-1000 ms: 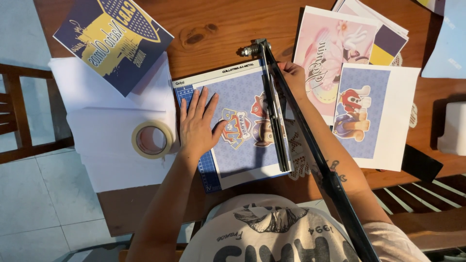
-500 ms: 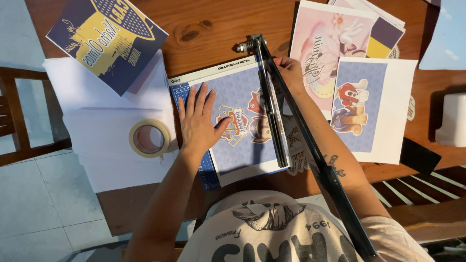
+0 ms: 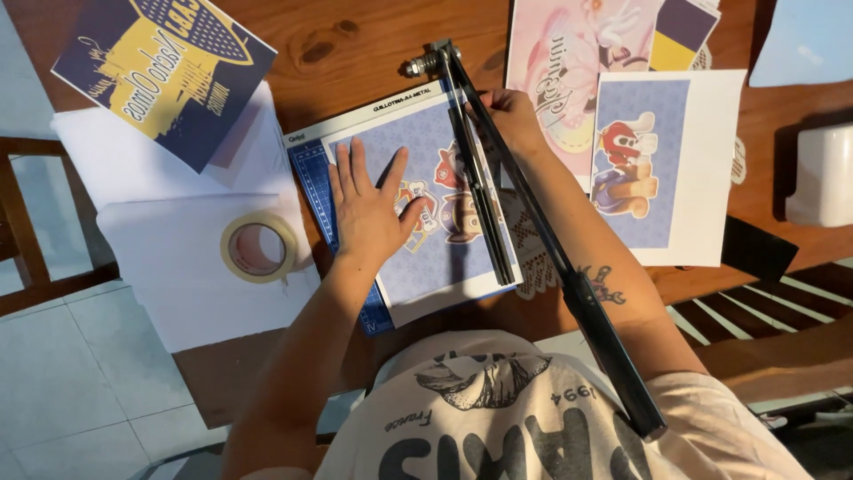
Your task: The person cuts a printed sheet with scissors, then uses a paper trimmer to cut another sheet featuring cartoon characters. They apply tape to a blue sheet and smooth it down, then use a pen to trace or mark the paper.
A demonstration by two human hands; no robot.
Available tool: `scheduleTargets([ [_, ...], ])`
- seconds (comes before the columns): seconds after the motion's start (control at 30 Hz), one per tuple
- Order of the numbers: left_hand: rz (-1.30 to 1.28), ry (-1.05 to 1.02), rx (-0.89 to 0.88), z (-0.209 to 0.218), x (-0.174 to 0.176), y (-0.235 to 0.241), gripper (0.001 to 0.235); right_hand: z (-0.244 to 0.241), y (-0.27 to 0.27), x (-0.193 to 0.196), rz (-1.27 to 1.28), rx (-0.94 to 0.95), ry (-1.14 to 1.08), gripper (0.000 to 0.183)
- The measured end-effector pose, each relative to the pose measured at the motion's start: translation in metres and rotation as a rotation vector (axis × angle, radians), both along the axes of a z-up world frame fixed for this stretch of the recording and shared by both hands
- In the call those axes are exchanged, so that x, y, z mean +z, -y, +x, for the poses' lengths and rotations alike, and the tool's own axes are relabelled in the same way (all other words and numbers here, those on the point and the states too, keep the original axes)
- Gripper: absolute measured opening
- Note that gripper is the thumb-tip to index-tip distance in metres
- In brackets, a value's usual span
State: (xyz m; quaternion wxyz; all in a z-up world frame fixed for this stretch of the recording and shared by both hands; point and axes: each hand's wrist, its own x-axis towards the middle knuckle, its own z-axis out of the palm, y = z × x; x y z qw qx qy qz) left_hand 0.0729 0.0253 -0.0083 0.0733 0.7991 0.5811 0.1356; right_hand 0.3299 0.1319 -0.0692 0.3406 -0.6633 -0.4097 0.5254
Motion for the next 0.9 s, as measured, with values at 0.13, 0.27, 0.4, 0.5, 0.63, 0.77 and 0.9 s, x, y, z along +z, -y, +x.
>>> scheduleTargets([
  [0.13, -0.104, -0.100, 0.004, 0.001, 0.010, 0.000, 0.075, 0.004, 0.007, 0.020, 0.024, 0.079, -0.152, 0.040],
  [0.27, -0.032, -0.088, -0.016, 0.001, 0.010, 0.002, 0.073, 0.007, 0.015, 0.020, 0.061, 0.093, -0.168, 0.039],
  [0.4, 0.015, -0.041, -0.016, 0.003, 0.014, 0.002, 0.074, 0.008, 0.026, 0.025, 0.010, 0.075, -0.200, 0.025],
  [0.5, -0.003, -0.029, -0.008, 0.003, 0.013, 0.002, 0.076, 0.009, 0.033, 0.022, 0.002, 0.053, -0.193, 0.020],
  [0.63, 0.035, -0.037, -0.013, 0.002, 0.007, 0.005, 0.082, 0.009, 0.037, 0.011, 0.064, 0.049, -0.135, 0.021],
  [0.77, -0.003, 0.000, -0.003, 0.002, 0.001, 0.004, 0.081, 0.001, 0.039, 0.024, 0.032, -0.024, -0.108, 0.025],
  [0.9, 0.015, -0.026, -0.003, 0.001, -0.002, 0.004, 0.082, 0.000, 0.038, 0.019, -0.006, -0.052, -0.085, 0.029],
])
